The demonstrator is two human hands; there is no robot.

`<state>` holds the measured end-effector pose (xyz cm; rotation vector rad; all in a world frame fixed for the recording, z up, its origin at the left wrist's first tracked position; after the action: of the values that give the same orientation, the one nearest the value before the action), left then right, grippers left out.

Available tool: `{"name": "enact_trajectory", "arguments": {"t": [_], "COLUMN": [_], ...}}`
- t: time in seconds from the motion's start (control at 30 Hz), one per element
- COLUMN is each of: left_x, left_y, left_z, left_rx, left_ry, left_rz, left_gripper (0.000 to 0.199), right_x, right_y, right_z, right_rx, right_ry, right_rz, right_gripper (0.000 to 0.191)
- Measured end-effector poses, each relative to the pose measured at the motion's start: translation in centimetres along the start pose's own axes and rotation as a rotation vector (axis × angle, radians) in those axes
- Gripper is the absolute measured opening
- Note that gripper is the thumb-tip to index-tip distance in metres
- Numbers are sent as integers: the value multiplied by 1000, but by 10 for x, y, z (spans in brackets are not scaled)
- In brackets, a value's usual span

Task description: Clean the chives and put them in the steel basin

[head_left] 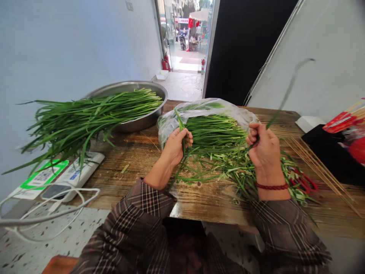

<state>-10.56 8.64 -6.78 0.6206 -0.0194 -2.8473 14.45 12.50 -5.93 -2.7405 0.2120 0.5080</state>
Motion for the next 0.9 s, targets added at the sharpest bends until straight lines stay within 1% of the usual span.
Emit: {"name": "enact_trajectory", "arguments": {"t": [0.1,0.17,0.27,0.37,0.47,0.53,0.67,0.73,0.8,0.9], "left_x": [-4,-6,-9,-10,-11,-12,-12,-11,-11,-11], "left_y": [4,6,8,10,11,13,12,12,11,11], "left_z": [0,0,-1,-3,-5,-7,-11,-12,-12,-13], "left_rx": [49,53,37,32,44,63,105,129,152,182], "left_ry": [4,-5,-43,-71,-76,-67,-1,37,57,63], "left_rz": [-66,-108,-163,-189,-199,-201,-191,-176,-164,-173], "left_gripper": [18,21,23,25,27,28,29,29,31,35], "right_x": [6,8,4,-6,-20,-30,-43,-46,-47,-48], "right_y": [-5,-5,0,10,24,34,51,54,56,57], "right_z": [-5,-6,-3,5,11,12,14,16,18,18], "right_rx": [111,133,65,31,69,138,396,497,530,490], "right_ry": [-11,67,137,107,114,216,520,590,621,604], "right_rz": [94,97,50,-7,-142,-272,-535,-630,-692,-748], "right_gripper": [45,48,41,28,18,15,19,21,22,23]}}
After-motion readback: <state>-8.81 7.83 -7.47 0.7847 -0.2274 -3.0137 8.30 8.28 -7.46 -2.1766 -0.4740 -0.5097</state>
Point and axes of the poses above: each hand's wrist, its own y-axis away from the middle knuckle, its own x-axis out of the back of the hand, z = x × y, the point moved 1 cm from there along -y, towards the middle knuckle, and after that the axes turned 4 degrees about z, right-handed, at the moved point
